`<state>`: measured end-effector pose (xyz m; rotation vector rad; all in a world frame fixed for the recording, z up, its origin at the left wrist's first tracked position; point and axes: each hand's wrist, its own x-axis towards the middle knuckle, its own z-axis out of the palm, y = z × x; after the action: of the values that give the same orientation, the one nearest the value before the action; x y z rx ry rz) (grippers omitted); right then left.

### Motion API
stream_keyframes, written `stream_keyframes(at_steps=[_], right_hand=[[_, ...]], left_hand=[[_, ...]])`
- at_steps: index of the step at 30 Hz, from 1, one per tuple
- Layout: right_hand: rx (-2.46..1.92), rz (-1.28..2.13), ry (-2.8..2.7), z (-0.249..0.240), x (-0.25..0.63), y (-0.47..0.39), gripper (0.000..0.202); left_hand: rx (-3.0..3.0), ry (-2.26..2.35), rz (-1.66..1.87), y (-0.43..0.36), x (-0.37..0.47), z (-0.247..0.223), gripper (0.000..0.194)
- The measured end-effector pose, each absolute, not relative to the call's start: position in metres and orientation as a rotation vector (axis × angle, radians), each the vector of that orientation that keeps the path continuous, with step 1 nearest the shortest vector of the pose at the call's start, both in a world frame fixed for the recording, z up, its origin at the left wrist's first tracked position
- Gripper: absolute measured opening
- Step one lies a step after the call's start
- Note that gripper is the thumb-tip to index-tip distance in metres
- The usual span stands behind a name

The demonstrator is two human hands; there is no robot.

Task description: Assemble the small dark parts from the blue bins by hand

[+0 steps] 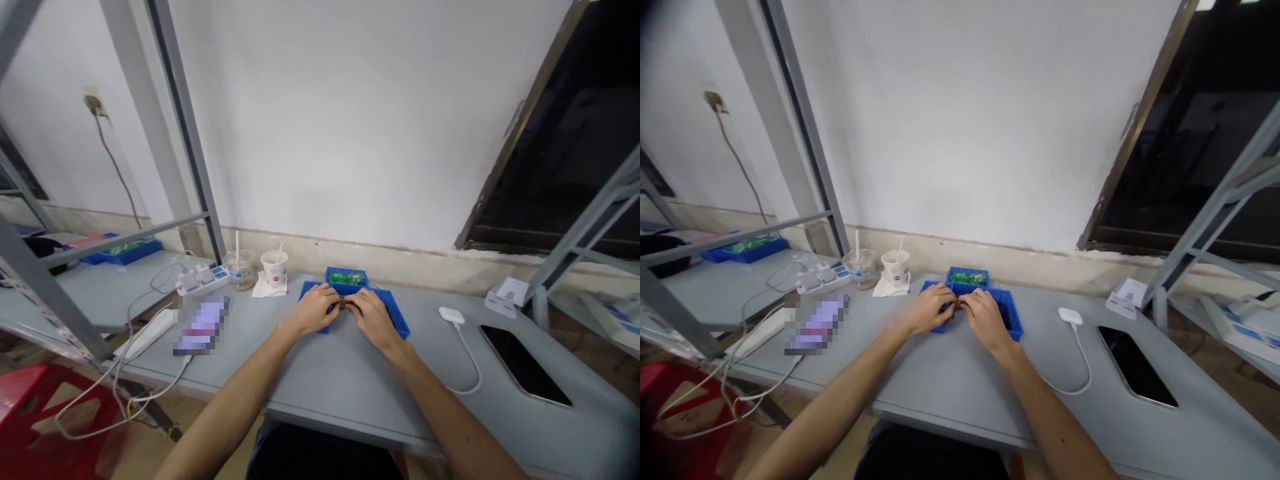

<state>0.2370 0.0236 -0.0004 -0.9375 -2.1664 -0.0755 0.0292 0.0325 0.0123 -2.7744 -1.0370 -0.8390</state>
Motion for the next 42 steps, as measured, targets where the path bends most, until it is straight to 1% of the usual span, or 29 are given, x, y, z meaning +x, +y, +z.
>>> stream_keyframes(at_steps=[6, 10, 14, 19, 26, 30, 36, 42], right_hand=[[-0.926, -0.135, -2.15, 0.003, 0.237, 0.022, 0.018], [-0.932, -0.249, -2.186, 0.005, 0.238, 0.021, 0.016], [-0.948, -0.323, -2.209, 0.004, 0.241, 0.022, 0.022], [-0.935, -0.226, -2.236, 0.003, 0.241, 0.022, 0.024], [-0.969, -0.11, -2.211, 0.009, 0.233, 0.013, 0.027], [-1.003, -0.057, -2.194, 0.007, 0.232, 0.014, 0.029], [-1.073, -0.095, -2.192, 0.002, 0.232, 0.018, 0.034], [-1.108, -0.112, -2.213, 0.001, 0.233, 0.019, 0.034]], left_hand=[[-2.741, -1.051, -0.866, 0.028, 0.031, 0.016, 0.018], [-2.737, -1.041, -0.923, 0.027, 0.031, 0.018, 0.019], [-2.755, -0.994, -0.983, 0.029, 0.031, 0.015, 0.021], [-2.775, -0.959, -1.009, 0.028, 0.033, 0.015, 0.022], [-2.748, -0.89, -1.135, 0.021, 0.036, 0.019, 0.026], [-2.741, -0.894, -1.134, 0.02, 0.037, 0.019, 0.026], [-2.722, -0.912, -1.102, 0.018, 0.039, 0.02, 0.024], [-2.705, -0.899, -1.057, 0.022, 0.038, 0.018, 0.025]])
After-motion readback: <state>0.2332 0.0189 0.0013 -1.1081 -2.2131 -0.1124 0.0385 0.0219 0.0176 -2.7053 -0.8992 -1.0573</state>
